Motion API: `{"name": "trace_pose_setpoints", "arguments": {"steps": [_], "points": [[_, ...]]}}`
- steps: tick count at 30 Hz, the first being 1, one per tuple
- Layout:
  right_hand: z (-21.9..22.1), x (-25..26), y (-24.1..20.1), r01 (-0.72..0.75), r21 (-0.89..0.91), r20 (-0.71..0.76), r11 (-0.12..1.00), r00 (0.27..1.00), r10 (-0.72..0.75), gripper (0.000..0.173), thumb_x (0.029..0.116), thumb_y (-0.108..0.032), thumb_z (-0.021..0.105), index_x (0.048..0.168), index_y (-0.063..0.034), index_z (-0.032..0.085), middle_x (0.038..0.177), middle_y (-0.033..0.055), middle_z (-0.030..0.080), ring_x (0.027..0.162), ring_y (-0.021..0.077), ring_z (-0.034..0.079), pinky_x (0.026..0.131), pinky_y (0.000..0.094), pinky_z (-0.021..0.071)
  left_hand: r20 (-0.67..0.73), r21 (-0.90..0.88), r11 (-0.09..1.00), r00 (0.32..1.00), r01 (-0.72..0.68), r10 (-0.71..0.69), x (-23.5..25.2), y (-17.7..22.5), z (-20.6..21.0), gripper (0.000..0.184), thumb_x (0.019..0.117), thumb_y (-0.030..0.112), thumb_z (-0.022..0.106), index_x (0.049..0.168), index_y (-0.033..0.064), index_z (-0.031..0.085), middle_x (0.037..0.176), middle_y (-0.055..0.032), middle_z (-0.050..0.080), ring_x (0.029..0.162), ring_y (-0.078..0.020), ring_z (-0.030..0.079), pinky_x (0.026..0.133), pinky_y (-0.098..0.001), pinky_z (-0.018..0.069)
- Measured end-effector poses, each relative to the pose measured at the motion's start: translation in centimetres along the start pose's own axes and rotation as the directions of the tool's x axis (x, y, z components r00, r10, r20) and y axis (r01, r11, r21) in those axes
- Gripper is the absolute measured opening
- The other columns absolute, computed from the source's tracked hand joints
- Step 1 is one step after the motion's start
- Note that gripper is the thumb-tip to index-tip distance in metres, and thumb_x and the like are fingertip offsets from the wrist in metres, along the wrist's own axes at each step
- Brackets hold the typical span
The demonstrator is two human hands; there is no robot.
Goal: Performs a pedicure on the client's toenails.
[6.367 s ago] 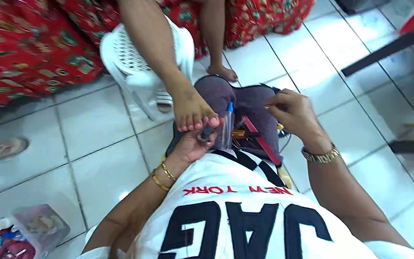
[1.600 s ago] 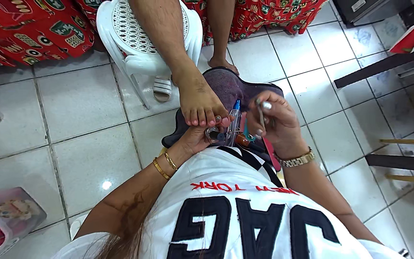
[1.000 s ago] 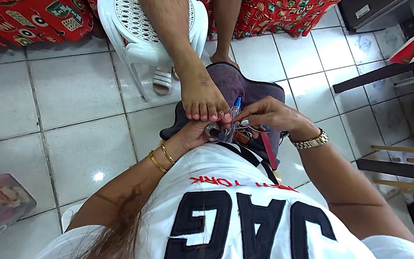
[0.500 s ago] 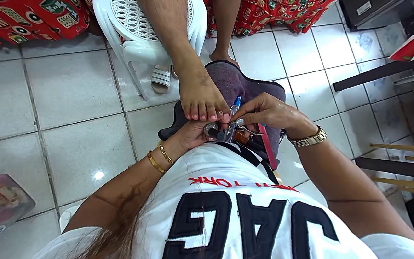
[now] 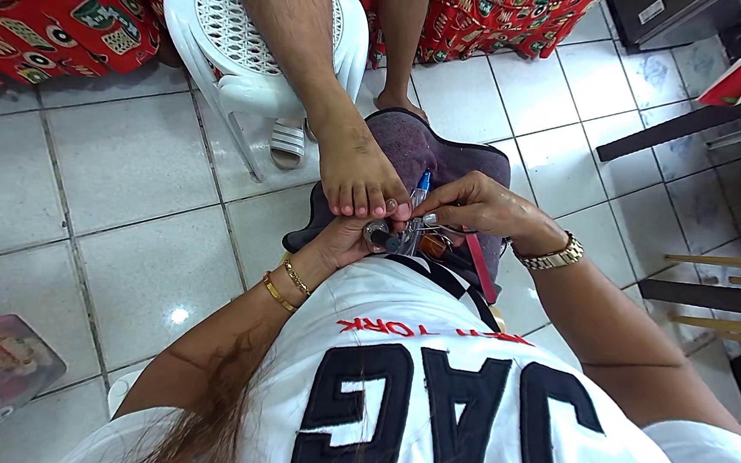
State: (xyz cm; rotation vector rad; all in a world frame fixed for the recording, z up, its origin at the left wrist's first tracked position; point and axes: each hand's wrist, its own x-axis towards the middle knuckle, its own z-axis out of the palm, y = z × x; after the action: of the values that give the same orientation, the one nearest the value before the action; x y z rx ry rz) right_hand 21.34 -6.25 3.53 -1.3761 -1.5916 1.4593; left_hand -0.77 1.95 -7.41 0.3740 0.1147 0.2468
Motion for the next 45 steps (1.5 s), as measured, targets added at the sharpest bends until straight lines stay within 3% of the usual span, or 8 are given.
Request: {"name": "trace_pose_setpoints", "arguments": {"steps": [5,10,16,22,33,36,40,45], "points": [[0.5,0.0,0.3,0.026,0.021,-0.033,0.999,0.999,-0.026,0.019,0.0967,-0.002,0.058,0.102,-0.0001,0.076,0.071,-0.0030,0.073,0.060,0.0010,0.067,0.058,0.0169,0.0582,0.002,0.009,1.000,1.000,-0.013,0.013,0.0,-0.1,0.0,0.015,0.0997,0.018,0.063,0.098,0.0076,0.074,0.090,-0.0065,0.073,0.077,-0.0087,0.069,0.064,-0.0179,0.0557],[1.4,-0.2,-0.1,-0.030,0.029,-0.119,0.999,0.992,0.033,0.014,0.0968,-0.002,0.061,0.099,-0.0009,0.075,0.070,-0.0030,0.070,0.054,0.0009,0.064,0.052,0.0168,0.0563,-0.040,-0.006,1.000,0.999,-0.003,0.002,0.0,0.0,0.4,0.016,0.1009,0.015,0.060,0.096,0.0070,0.073,0.088,-0.0063,0.072,0.077,-0.0095,0.070,0.068,-0.0194,0.0576],[1.3,-0.6,0.0,0.013,-0.009,-0.112,1.000,0.994,-0.014,0.017,0.0983,-0.003,0.059,0.104,-0.0002,0.075,0.064,-0.0076,0.063,0.046,-0.0061,0.047,0.042,0.0113,0.0406,-0.027,-0.003,1.000,1.000,-0.003,0.002,0.1,0.0,0.3,0.015,0.0998,0.017,0.063,0.097,0.0071,0.073,0.088,-0.0066,0.072,0.075,-0.0089,0.069,0.065,-0.0183,0.0562],[1.7,-1.0,0.0,0.027,0.026,-0.115,0.999,0.993,-0.024,0.019,0.0985,-0.001,0.058,0.106,0.0008,0.076,0.072,0.0010,0.073,0.055,0.0030,0.066,0.053,0.0179,0.0574,-0.024,-0.018,1.000,1.000,-0.007,0.007,0.0,-0.1,0.2,0.014,0.0988,0.017,0.065,0.097,0.0069,0.075,0.089,-0.0073,0.073,0.076,-0.0090,0.070,0.066,-0.0181,0.0565],[3.7,-2.0,-1.4,-0.041,0.012,-0.262,0.999,0.964,0.043,0.019,0.1011,-0.001,0.055,0.103,0.0014,0.074,0.061,-0.0006,0.060,0.041,-0.0012,0.045,0.038,0.0131,0.0394,-0.068,-0.011,1.000,0.998,-0.012,0.012,-0.1,-0.1,0.7,0.016,0.1002,0.014,0.061,0.097,0.0063,0.075,0.088,-0.0067,0.073,0.077,-0.0093,0.071,0.069,-0.0196,0.0580],[3.1,-1.6,-0.6,-0.024,0.039,-0.218,0.999,0.975,0.032,0.021,0.1005,-0.001,0.054,0.107,0.0012,0.074,0.065,-0.0046,0.064,0.046,-0.0033,0.052,0.043,0.0128,0.0451,-0.044,0.012,1.000,0.999,-0.024,0.024,0.0,-0.2,0.4,0.017,0.1013,0.017,0.060,0.099,0.0077,0.074,0.088,-0.0058,0.073,0.076,-0.0086,0.070,0.068,-0.0190,0.0573],[3.8,-2.2,-0.6,-0.022,0.072,-0.262,0.997,0.964,0.040,0.021,0.1018,-0.002,0.055,0.108,0.0008,0.075,0.066,0.0042,0.070,0.048,0.0046,0.062,0.046,0.0180,0.0545,-0.067,0.003,1.000,0.998,-0.017,0.017,0.0,-0.2,0.5,0.017,0.1010,0.015,0.061,0.098,0.0063,0.075,0.088,-0.0066,0.074,0.076,-0.0092,0.070,0.068,-0.0194,0.0577],[4.9,-2.8,-1.4,-0.025,0.076,-0.319,0.997,0.947,0.048,0.019,0.1022,-0.003,0.054,0.103,0.0001,0.073,0.063,0.0039,0.063,0.044,0.0043,0.055,0.042,0.0163,0.0495,-0.088,0.012,1.000,0.996,-0.012,0.013,0.0,-0.2,0.8,0.016,0.1007,0.014,0.061,0.096,0.0069,0.074,0.087,-0.0057,0.073,0.075,-0.0082,0.070,0.069,-0.0188,0.0577]]}}
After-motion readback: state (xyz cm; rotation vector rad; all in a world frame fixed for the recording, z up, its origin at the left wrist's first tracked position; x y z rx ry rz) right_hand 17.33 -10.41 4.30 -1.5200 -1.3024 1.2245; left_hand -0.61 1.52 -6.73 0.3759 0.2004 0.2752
